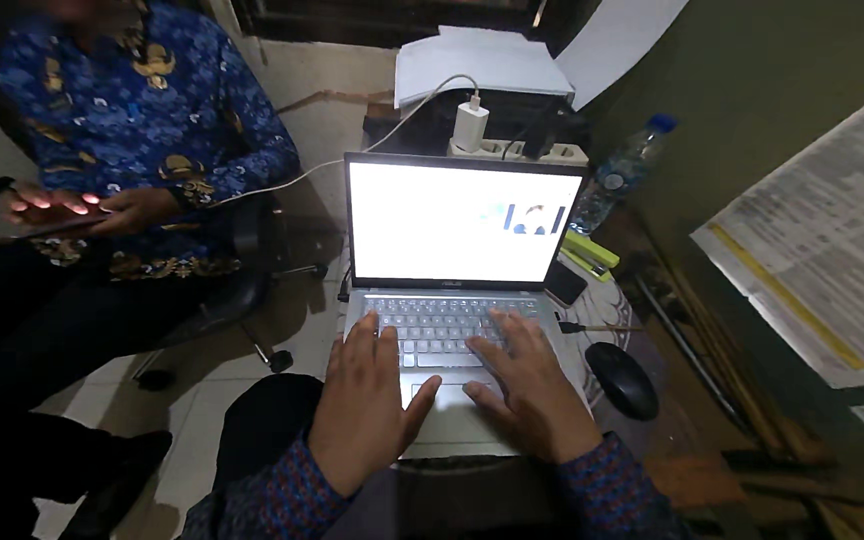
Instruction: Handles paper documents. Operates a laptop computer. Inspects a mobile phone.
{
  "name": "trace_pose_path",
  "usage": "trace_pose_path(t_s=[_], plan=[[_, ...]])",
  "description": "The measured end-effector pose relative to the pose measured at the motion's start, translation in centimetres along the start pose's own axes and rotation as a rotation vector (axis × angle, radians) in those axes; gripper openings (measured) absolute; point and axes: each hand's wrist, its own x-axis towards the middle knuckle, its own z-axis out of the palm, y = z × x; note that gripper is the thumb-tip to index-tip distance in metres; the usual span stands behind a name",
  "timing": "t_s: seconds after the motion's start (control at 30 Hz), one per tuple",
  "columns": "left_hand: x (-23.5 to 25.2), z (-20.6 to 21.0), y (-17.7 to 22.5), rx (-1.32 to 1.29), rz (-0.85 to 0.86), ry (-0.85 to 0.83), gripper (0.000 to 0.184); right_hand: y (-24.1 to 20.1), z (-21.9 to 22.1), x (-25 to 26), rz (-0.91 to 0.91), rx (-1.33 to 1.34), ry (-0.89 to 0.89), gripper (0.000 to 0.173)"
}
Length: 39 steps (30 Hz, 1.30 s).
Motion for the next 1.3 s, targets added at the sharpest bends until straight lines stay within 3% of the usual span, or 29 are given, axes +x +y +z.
trace_pose_path(t_s=[0.17,0.37,1.3], plan=[[0.0,0.0,0.0,-0.007,0.003,0.016,0.095,0.2,-0.4,-0.9,0.078,-0.033,0.024,0.062],[0.1,-0.1,0.1,0.002,0.009,-0.008,0.095,1.9,-0.7,-1.5,0.217,-0.077,-0.002,0.078],[0.1,-0.3,0.0,-0.003,0.018,-0.034,0.094,2.1,-0.4,-0.6,0.198,-0.039,0.034,0.077]])
